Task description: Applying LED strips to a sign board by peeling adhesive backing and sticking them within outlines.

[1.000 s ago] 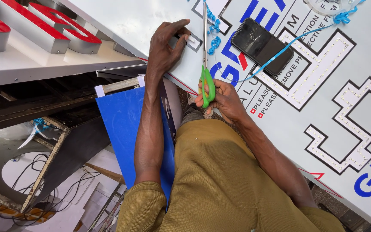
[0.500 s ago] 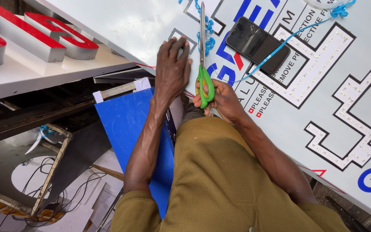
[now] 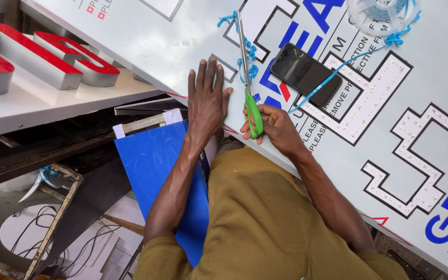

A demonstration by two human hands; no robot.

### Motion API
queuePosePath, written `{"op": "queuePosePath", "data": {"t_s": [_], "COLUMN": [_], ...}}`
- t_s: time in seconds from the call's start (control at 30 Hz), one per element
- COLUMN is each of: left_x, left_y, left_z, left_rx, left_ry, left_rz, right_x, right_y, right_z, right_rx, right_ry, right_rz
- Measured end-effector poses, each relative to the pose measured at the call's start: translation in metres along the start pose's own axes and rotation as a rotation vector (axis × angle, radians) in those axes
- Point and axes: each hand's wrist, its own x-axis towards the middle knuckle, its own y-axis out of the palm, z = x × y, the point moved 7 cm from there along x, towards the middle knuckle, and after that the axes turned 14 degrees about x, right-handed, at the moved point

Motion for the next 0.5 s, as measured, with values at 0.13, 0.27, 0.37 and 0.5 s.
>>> {"op": "queuePosePath", "data": {"t_s": [0.13, 0.27, 0.37, 0.5], "left_x": [0.006, 0.004, 0.017, 0.031], "left_y": [-0.006, 0.002, -0.001, -0.017], "left_z": [0.001, 0.020, 0.035, 0.040], "left_rx": [-0.066, -0.207, -0.382, -0.561], "left_ry": [0.069, 0.061, -0.053, -0.156], "left_rz": [-0.016, -0.019, -0.034, -0.038], "right_x": [0.029, 0.076, 0.117, 0.151], "right_y": [-0.022, -0.065, -0.095, -0.152], "right_z": [0.043, 0.099, 0.138, 0.164], "right_rx": [-0.133, -0.765, -1.263, -1.617], "right_ry": [-0.045, -0.302, -0.453, -0.439], "right_rz": [-0.059, -0.190, -0.346, -0.483]}}
